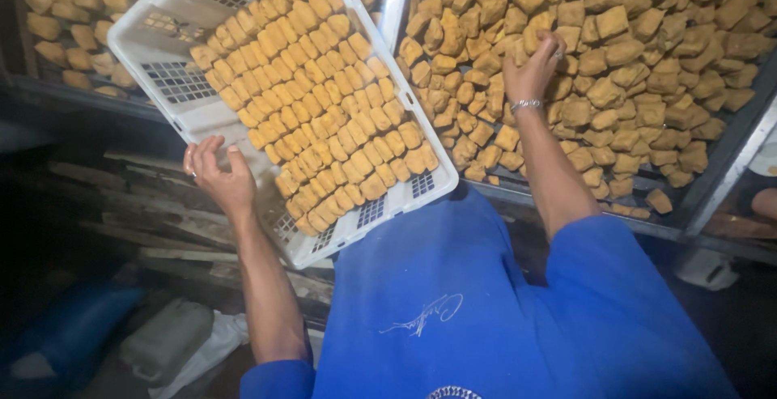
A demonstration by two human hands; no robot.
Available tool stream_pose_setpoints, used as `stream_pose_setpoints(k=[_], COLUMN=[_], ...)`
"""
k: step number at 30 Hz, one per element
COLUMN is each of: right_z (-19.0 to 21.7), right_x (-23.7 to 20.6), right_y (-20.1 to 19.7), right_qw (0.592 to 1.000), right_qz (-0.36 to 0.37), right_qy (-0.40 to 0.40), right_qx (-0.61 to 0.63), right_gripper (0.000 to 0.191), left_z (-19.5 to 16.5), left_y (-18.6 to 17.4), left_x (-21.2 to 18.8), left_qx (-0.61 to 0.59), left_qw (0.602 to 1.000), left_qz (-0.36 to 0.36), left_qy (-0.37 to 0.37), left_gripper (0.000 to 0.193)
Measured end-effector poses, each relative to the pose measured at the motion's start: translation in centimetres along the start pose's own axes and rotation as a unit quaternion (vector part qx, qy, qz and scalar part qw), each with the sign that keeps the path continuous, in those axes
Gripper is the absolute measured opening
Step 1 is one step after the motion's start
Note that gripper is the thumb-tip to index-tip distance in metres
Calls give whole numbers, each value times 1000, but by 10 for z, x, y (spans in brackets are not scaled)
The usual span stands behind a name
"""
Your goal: The person picks yellow fermented food blocks one at a time from large metal drying racks and arranges them in neat rows inside a white plastic basket held on their lap. They occasionally reposition the basket and press the blocks into aligned rows as the basket fills.
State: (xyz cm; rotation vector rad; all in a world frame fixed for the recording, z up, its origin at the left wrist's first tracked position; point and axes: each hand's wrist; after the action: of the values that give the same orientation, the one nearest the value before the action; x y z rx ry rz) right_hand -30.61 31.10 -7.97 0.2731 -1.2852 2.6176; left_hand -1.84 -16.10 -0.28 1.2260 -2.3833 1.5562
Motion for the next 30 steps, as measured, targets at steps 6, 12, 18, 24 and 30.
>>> stream_pose_setpoints(k=[6,12,18,24,30], right_z=[10,28,38,13,-7], right_x=[-11,-32,-41,-56,-79], right_y=[-3,21,27,1,-16], right_qw=[997,991,987,988,988], right_qz=[-20,134,125,149,144], right_qy=[-61,23,-44,-9,-60], right_qx=[30,-12,-96,-31,-14], right_gripper=[64,70,75,67,71], left_z=[-2,4,7,4,2], left_y=[-1,1,4,2,0], left_x=[-1,-2,-2,0,0], left_qx=[-4,-2,-11,-5,-18], left_qw=[1000,1000,1000,1000,1000], left_qz=[21,10,1,13,18], left_qy=[-15,0,-2,-3,-7], left_gripper=[19,21,21,20,19])
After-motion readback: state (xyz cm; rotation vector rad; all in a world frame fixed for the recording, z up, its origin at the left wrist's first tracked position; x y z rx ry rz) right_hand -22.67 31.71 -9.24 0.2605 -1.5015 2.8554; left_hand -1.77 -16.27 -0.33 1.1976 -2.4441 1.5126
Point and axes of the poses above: each hand's wrist, its own x-axis towards the middle knuckle, its own y-axis out of the palm, z = x × y, and after that the axes turned 6 degrees about -z, right-handed
